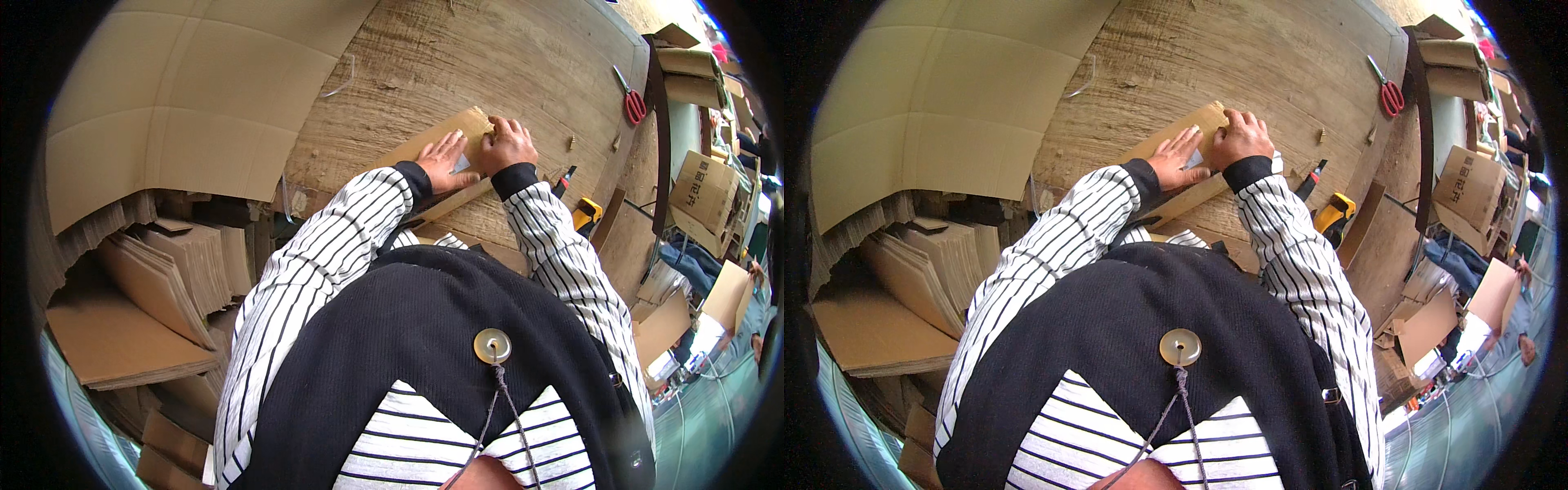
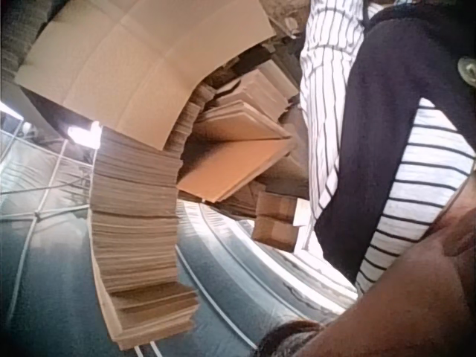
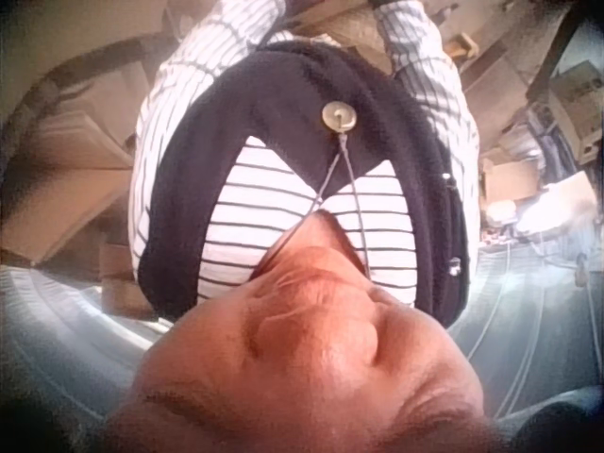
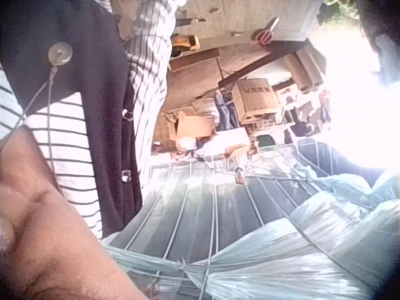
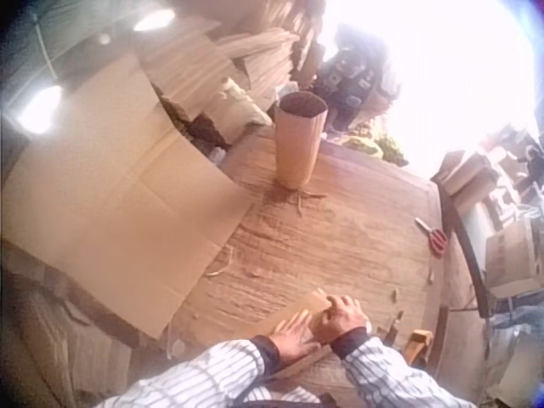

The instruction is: The person tapes a small cardboard box closed, applies a shipping label, and sets it aside. Then they cut a larger sheet of cardboard with a utility knife and place a cylindrical bundle inside, folding and taping it shut.

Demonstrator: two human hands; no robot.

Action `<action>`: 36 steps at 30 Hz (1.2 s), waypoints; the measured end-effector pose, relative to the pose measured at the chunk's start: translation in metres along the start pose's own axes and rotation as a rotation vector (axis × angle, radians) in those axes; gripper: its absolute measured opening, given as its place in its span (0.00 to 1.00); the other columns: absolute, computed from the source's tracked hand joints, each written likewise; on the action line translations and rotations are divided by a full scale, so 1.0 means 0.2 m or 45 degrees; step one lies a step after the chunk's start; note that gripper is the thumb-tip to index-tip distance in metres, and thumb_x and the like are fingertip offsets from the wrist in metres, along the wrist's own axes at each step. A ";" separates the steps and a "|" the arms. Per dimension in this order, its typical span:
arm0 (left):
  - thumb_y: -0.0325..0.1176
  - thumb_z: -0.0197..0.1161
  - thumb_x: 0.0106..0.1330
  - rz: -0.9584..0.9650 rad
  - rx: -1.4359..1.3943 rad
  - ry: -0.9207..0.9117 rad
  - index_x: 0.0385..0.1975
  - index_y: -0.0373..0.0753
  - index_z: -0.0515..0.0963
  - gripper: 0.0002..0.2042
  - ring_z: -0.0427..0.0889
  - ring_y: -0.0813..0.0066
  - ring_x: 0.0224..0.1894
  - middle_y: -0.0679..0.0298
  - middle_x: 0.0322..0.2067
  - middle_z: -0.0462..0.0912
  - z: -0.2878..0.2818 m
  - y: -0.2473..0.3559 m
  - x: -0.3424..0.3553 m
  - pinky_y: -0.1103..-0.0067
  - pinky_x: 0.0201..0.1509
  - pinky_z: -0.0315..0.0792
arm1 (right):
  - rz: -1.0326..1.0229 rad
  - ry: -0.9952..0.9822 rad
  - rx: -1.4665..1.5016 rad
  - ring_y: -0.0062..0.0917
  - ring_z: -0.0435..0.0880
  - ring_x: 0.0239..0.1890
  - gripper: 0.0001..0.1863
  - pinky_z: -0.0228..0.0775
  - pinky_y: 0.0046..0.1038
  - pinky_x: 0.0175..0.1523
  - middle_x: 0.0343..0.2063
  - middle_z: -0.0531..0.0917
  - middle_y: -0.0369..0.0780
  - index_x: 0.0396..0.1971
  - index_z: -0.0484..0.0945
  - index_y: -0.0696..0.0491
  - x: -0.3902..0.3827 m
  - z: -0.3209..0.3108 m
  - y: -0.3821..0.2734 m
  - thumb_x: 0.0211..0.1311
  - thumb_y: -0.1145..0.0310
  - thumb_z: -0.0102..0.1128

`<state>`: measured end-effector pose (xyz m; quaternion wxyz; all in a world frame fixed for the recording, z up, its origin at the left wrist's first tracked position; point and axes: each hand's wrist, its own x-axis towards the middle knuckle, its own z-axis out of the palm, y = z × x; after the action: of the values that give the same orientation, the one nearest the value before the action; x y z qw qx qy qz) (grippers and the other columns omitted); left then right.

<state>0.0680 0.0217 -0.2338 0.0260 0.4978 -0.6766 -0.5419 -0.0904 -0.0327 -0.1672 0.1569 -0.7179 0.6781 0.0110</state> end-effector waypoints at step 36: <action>0.70 0.24 0.65 0.154 -0.116 0.289 0.68 0.34 0.50 0.45 0.45 0.57 0.73 0.50 0.70 0.47 0.19 -0.09 -0.53 0.57 0.71 0.40 | -0.005 -0.127 -0.019 0.31 0.75 0.54 0.19 0.70 0.35 0.56 0.50 0.79 0.34 0.53 0.74 0.41 0.05 0.02 0.02 0.61 0.61 0.51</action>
<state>0.1099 0.1239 -0.2096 0.1573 0.5125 -0.6729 -0.5097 -0.0924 -0.0416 -0.1749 0.1852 -0.7190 0.6679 0.0515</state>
